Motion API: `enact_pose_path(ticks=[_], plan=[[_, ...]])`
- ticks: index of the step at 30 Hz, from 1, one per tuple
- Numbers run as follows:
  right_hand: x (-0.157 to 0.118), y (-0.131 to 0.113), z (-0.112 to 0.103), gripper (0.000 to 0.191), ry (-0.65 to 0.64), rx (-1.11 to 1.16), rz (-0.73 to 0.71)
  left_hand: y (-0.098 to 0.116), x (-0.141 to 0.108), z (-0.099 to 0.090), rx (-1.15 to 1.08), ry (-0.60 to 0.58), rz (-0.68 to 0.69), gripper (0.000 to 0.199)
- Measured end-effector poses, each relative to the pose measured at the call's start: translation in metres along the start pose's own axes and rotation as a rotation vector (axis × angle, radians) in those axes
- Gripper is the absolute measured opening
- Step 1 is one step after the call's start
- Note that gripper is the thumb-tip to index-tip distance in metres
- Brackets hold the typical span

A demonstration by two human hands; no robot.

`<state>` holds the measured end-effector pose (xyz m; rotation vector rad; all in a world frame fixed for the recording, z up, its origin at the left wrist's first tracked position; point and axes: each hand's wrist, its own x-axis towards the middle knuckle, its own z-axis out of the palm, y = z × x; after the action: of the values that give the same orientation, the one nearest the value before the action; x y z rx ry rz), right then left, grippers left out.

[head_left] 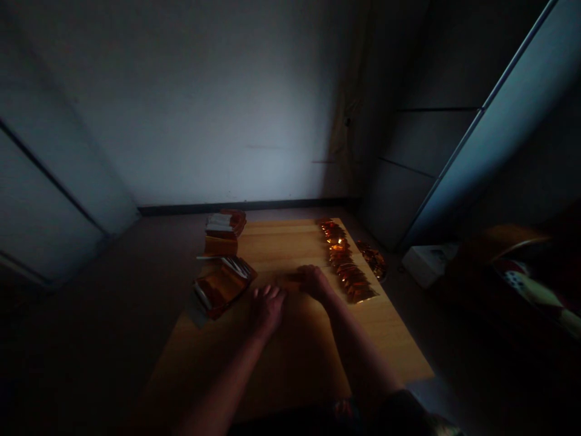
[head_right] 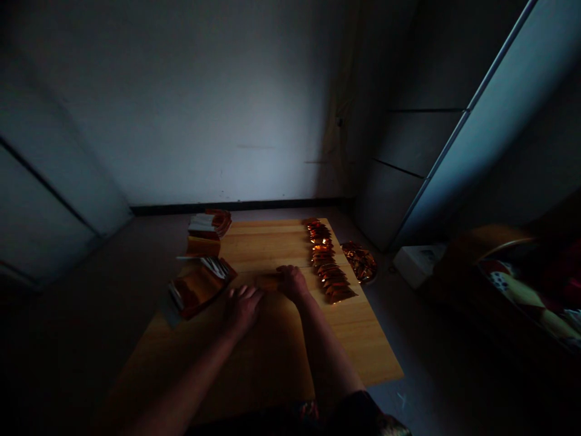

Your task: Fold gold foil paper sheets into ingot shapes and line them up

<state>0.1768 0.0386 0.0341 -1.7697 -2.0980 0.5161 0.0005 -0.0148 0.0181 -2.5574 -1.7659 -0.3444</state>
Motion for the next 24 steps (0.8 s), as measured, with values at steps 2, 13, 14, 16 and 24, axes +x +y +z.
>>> enact_pose_path(ticks=[2,13,14,16,24], plan=[[0.001,0.002,0.003,0.049,-0.027,-0.022,-0.008,-0.001,-0.001,0.001,-0.006,0.025,0.004,0.036],[0.002,0.002,0.002,0.031,-0.128,-0.123,0.002,-0.008,0.004,0.018,-0.109,0.090,0.037,0.045],[0.003,0.001,0.002,0.030,-0.138,-0.112,0.020,-0.009,0.004,0.019,-0.108,0.087,0.035,0.045],[0.004,-0.001,0.000,0.027,-0.154,-0.094,0.056,-0.011,0.005,0.022,-0.112,0.095,0.046,0.045],[0.008,-0.005,-0.004,0.027,-0.180,-0.197,0.078,-0.011,0.000,0.020,-0.150,0.186,0.082,0.046]])
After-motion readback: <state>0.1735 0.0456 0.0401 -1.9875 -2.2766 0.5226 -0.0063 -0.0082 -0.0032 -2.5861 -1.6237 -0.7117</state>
